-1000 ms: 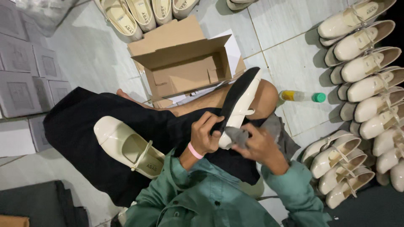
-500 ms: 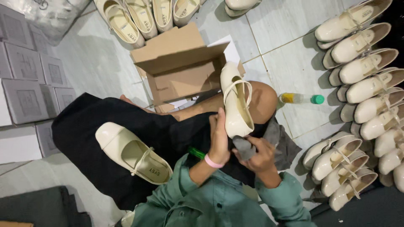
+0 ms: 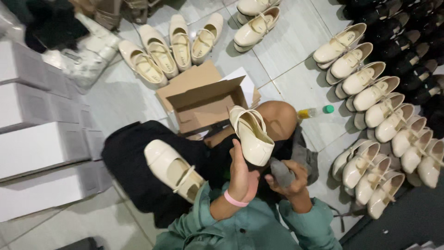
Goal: The person sits on the floor and wipes a white flat shoe with a cloth, then places it into a cardboard box. They repeat the wiping process on a second shoe and place it into the box as well.
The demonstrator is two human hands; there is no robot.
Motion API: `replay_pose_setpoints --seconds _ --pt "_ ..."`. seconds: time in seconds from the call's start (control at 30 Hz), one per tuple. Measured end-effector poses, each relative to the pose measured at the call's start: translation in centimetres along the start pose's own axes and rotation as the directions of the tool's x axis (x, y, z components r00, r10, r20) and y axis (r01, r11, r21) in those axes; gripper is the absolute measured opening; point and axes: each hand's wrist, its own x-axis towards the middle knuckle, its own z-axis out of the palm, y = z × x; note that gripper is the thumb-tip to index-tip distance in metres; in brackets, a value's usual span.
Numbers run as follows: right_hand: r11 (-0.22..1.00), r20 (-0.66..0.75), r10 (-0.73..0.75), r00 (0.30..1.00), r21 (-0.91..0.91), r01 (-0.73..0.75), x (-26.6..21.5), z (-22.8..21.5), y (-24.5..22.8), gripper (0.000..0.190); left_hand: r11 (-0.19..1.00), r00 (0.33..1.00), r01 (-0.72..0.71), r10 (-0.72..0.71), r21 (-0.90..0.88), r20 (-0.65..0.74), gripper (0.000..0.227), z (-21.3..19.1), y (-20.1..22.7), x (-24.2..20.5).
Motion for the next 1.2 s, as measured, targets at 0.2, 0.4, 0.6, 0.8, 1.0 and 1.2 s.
replay_pose_setpoints --seconds 0.2,0.4,0.6,0.8,1.0,1.2 --pt "0.995 0.235 -0.097 0.967 0.027 0.093 3.6 0.5 -6.6 0.036 0.960 0.979 -0.132 0.166 0.247 -0.121 0.044 -5.4 1.7 -1.8" --pt "0.992 0.394 -0.120 0.911 0.071 0.100 4.6 2.0 -7.6 0.046 0.909 0.950 -0.215 0.280 0.356 -0.141 0.039 -9.4 3.6 -0.7" --pt "0.985 0.344 -0.154 0.926 0.129 0.116 3.9 2.4 -5.0 0.040 0.939 0.982 -0.073 0.126 0.337 -0.139 0.041 -8.5 4.8 -0.6" --pt "0.990 0.328 -0.122 0.937 0.106 0.092 5.4 2.7 -4.9 0.043 0.940 0.938 -0.183 0.255 0.288 -0.235 0.036 -8.1 4.0 1.5" --pt "0.999 0.484 -0.021 0.875 0.032 0.007 7.3 2.6 -5.1 0.045 0.827 0.913 -0.295 0.391 0.479 -0.113 0.033 -9.5 1.3 2.2" --pt "0.977 0.362 -0.153 0.919 0.197 0.084 4.0 3.6 -2.5 0.042 0.974 0.983 -0.103 0.130 0.200 -0.127 0.041 -7.8 3.9 0.5"
